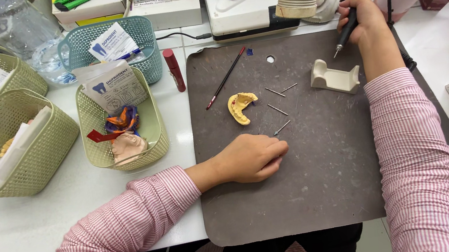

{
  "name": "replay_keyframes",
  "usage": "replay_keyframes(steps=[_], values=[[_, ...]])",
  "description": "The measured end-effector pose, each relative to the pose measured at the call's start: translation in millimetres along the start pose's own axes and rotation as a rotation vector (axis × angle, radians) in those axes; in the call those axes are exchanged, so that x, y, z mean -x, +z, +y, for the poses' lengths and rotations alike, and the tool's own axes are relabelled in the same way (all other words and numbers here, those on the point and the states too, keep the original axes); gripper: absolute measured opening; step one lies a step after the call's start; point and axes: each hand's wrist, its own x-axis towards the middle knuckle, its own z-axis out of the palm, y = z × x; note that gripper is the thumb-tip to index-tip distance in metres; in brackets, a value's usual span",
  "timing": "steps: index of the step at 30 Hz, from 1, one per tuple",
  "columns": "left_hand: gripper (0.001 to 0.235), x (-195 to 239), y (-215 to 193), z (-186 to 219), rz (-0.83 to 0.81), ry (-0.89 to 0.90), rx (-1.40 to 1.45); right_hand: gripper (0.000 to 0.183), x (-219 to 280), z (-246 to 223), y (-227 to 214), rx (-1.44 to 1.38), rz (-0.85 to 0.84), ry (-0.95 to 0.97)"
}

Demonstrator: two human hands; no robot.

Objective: The person assembles a dental prosthesis by inserting small metal pins into a yellow denture mold. They use a rotary tool to grind the pins flush with the mold surface, then reinsert the pins and adjust their positions by hand.

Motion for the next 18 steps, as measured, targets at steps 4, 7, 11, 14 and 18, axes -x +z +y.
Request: replay_keyframes(steps=[4,7,11,14,18], values=[[0.011,-2,0,1,-0.019,-0.002,-0.019,0.017,0,-13,-2,-0.109,-0.071,0.061],[0.010,-2,-1,1,-0.030,-0.014,0.010,0.017,12,-18,8,-0.034,-0.027,0.007],[0.013,-3,-7,2,0.016,-0.030,0.091,0.020,56,-33,36,-0.174,-0.038,-0.059],[0.017,-2,-10,1,0.052,-0.111,0.218,0.019,113,-44,55,-0.190,-0.154,-0.039],[0.015,2,-12,-3,0.116,-0.141,0.299,0.036,190,-47,65,0.222,-0.180,-0.161]])
